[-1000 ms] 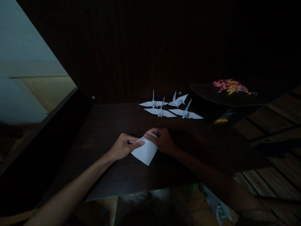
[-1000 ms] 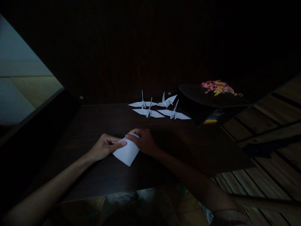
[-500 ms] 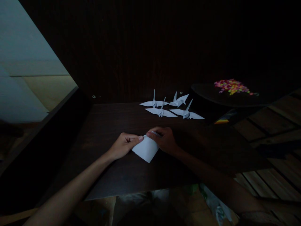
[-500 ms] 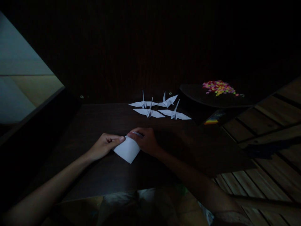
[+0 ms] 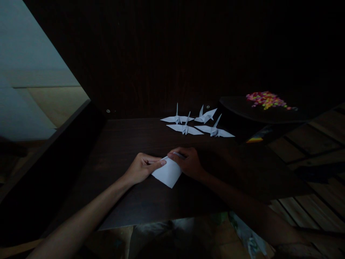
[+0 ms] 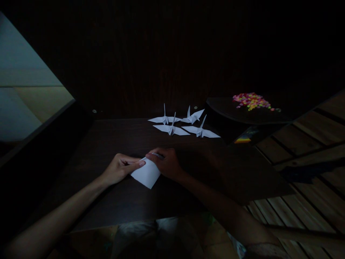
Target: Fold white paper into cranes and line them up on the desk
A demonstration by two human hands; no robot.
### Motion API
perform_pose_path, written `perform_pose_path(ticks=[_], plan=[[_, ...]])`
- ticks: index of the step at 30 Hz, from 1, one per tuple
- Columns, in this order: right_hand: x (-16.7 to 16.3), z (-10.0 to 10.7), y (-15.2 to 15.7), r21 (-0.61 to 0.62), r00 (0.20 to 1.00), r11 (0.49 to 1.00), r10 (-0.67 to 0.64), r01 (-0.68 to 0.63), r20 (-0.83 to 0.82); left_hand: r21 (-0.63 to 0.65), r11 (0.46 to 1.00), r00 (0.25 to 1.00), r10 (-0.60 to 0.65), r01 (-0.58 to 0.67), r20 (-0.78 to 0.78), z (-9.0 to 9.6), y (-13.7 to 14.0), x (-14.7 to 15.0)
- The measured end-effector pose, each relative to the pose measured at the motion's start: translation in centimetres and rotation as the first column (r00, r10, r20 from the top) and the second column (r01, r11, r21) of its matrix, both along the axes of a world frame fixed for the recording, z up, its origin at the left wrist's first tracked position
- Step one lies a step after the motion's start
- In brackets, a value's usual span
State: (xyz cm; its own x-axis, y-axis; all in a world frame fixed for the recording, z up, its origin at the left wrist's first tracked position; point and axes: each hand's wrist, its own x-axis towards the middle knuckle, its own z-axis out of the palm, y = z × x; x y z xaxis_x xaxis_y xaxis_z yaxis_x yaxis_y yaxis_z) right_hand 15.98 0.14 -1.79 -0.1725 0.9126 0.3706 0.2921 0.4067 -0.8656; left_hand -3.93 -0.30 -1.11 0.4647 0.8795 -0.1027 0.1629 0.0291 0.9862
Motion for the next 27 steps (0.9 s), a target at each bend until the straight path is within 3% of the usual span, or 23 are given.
perform_pose_path(ticks=[5,14,20,27], plan=[[0.1,0.3,0.0,-0.006,1.0,1.0,0.02,-0.02,-0.01,0.041,0.999,1.0,0.014,-0.013,-0.022,0.0,-0.1,0.1],[0.8,0.6,0.8,-0.133,0.987,0.98,0.155,-0.149,0.037,0.048,0.999,0.999,-0.003,0.005,-0.038,-0.1,-0.2,0.1],[0.8,0.5,0.6,-0.094,0.986,0.983,0.162,-0.157,0.041,0.065,0.998,0.998,-0.015,0.018,-0.053,-0.1,-0.4,0.2],[1.3,0.7,0.9,-0.131,0.979,0.974,0.196,-0.187,0.057,0.082,0.996,0.997,0.021,-0.015,-0.075,0.2,-0.4,0.3]])
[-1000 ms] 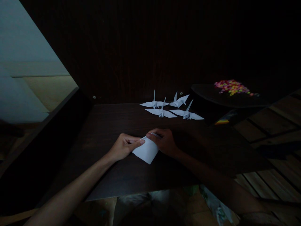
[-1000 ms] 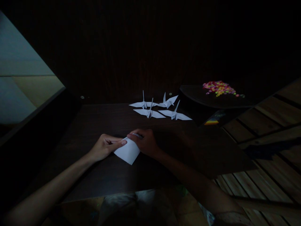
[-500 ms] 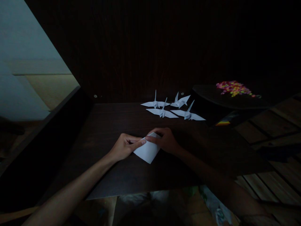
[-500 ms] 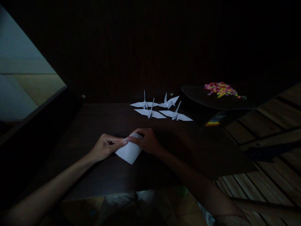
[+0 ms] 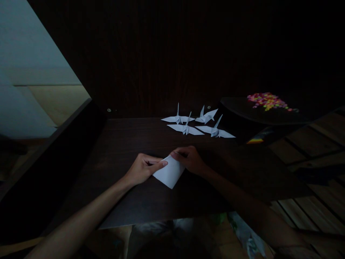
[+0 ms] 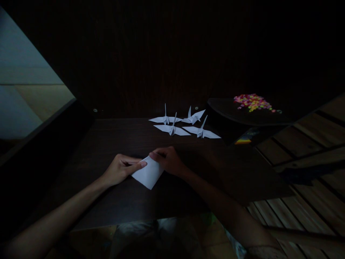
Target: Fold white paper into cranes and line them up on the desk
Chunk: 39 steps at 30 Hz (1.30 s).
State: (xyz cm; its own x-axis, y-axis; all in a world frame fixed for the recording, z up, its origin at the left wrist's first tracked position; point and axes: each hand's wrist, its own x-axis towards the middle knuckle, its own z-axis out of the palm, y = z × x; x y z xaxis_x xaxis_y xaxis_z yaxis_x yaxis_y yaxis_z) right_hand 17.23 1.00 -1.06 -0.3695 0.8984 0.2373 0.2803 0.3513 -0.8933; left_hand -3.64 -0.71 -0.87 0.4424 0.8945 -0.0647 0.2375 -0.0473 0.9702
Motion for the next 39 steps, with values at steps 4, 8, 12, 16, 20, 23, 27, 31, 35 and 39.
perform_pose_path(ticks=[4,8,12,16,20,23,27,31,35,39], plan=[[0.2,0.3,-0.1,0.041,0.999,0.999,0.006,-0.009,0.054,0.003,1.0,1.0,-0.006,0.006,-0.017,0.0,0.0,0.0],[0.2,0.4,0.0,0.015,0.999,1.0,-0.006,0.006,0.033,0.016,1.0,1.0,0.016,-0.016,-0.024,0.1,0.1,-0.1],[0.4,0.3,0.2,0.003,1.0,1.0,-0.015,0.015,0.024,0.033,0.998,0.998,0.057,-0.057,-0.011,0.4,0.2,-0.1],[0.7,0.1,0.6,0.076,0.993,0.991,-0.109,0.106,0.039,0.044,0.997,0.998,0.062,-0.062,0.003,0.7,0.4,-0.2],[1.2,-0.5,1.1,0.1,0.97,0.965,-0.237,0.241,-0.048,0.062,0.992,0.994,0.106,-0.107,0.021,0.9,0.6,-0.4],[1.5,-0.9,1.5,0.065,0.963,0.963,-0.253,0.26,-0.097,0.061,0.985,0.986,0.162,-0.163,0.029,1.2,0.7,-0.5],[1.6,-1.2,1.7,0.032,0.966,0.972,-0.228,0.233,-0.124,0.074,0.986,0.989,0.147,-0.149,0.023,1.3,0.7,-0.6],[1.6,-1.1,1.8,0.008,0.966,0.977,-0.21,0.214,-0.148,0.093,0.987,0.991,0.126,-0.129,0.046,1.1,0.7,-0.7],[1.6,-1.1,1.7,0.036,0.969,0.976,-0.21,0.217,-0.13,0.075,0.985,0.987,0.149,-0.154,0.06,1.0,0.7,-0.9],[1.6,-1.0,1.6,0.059,0.963,0.969,-0.231,0.241,-0.14,0.024,0.99,0.988,0.137,-0.139,0.078,1.2,0.7,-0.8]])
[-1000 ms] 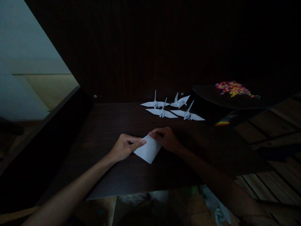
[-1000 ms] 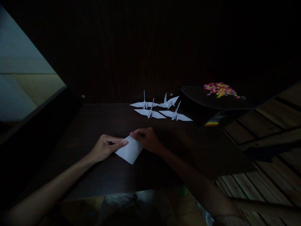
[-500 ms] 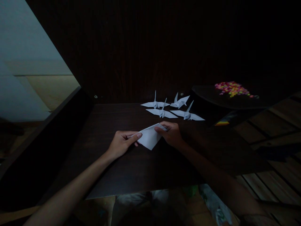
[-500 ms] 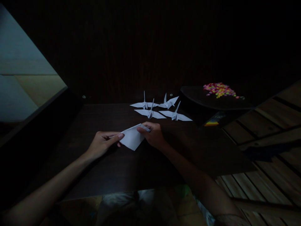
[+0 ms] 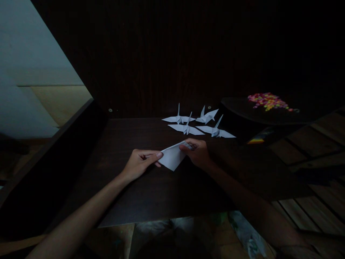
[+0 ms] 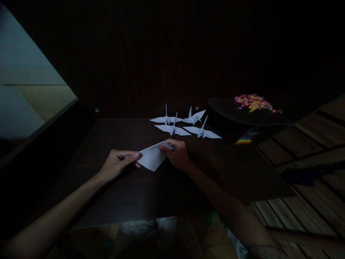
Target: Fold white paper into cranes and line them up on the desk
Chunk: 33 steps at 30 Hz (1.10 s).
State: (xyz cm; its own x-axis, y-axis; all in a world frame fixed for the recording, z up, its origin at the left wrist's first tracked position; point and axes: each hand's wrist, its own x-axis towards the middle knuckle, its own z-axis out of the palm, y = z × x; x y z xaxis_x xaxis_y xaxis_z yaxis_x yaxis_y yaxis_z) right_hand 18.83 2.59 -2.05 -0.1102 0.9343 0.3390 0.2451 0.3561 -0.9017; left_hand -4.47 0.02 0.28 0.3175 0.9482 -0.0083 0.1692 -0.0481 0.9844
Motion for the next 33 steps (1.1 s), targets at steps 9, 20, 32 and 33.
perform_pose_path(ticks=[9,20,32,33], plan=[[0.09,0.14,-0.17,0.092,0.995,0.994,-0.064,0.057,0.074,-0.113,0.988,0.991,-0.096,0.107,0.098,-0.1,-0.24,0.15],[0.12,0.52,-0.18,0.09,0.991,0.996,-0.02,0.008,0.131,-0.05,0.992,0.993,-0.112,0.114,0.041,-0.34,-0.27,0.04],[0.31,-0.24,0.01,0.061,0.996,0.998,-0.032,0.026,0.089,0.07,0.997,1.0,-0.023,0.023,0.003,-0.3,-0.58,0.41],[0.27,-0.3,-0.02,0.06,0.996,0.998,-0.029,0.024,0.082,0.081,0.997,1.0,-0.004,0.005,-0.003,-0.31,-0.59,0.48]])
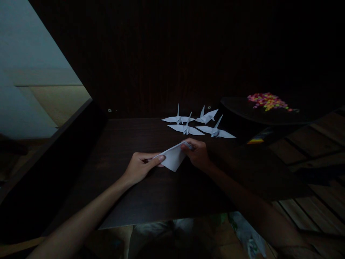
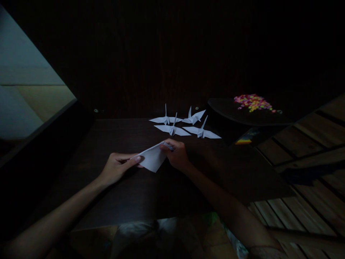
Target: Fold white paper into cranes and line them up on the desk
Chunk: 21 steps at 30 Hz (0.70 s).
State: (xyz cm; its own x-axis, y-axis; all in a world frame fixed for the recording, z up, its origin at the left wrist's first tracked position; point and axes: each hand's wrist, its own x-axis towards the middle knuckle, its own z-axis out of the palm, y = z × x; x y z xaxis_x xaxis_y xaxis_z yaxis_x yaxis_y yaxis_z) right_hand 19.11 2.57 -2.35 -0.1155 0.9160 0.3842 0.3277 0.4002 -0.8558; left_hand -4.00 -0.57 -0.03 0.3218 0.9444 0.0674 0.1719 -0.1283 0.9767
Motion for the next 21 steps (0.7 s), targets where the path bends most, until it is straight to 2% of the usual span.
perform_pose_path(ticks=[6,10,14,17,21], plan=[[-0.3,0.5,-0.2,-0.009,1.0,1.0,0.009,-0.009,-0.017,0.073,0.997,0.997,0.032,-0.027,-0.066,0.2,-0.1,0.0],[0.3,1.5,0.0,-0.102,0.989,0.984,0.141,-0.145,-0.043,0.106,0.994,0.995,0.025,-0.015,-0.094,0.4,-0.1,-0.5],[1.0,2.3,0.2,-0.26,0.952,0.919,0.306,-0.296,-0.001,0.078,0.997,0.993,-0.016,0.025,-0.115,0.7,-0.2,-0.8],[0.8,2.5,-0.1,-0.304,0.907,0.875,0.415,-0.378,0.066,0.004,0.996,0.991,-0.084,0.085,-0.103,0.9,-0.3,-0.9],[0.1,2.6,-0.7,-0.353,0.853,0.803,0.521,-0.481,0.023,-0.104,0.974,0.975,-0.21,0.202,-0.07,1.0,-0.2,-0.8]])
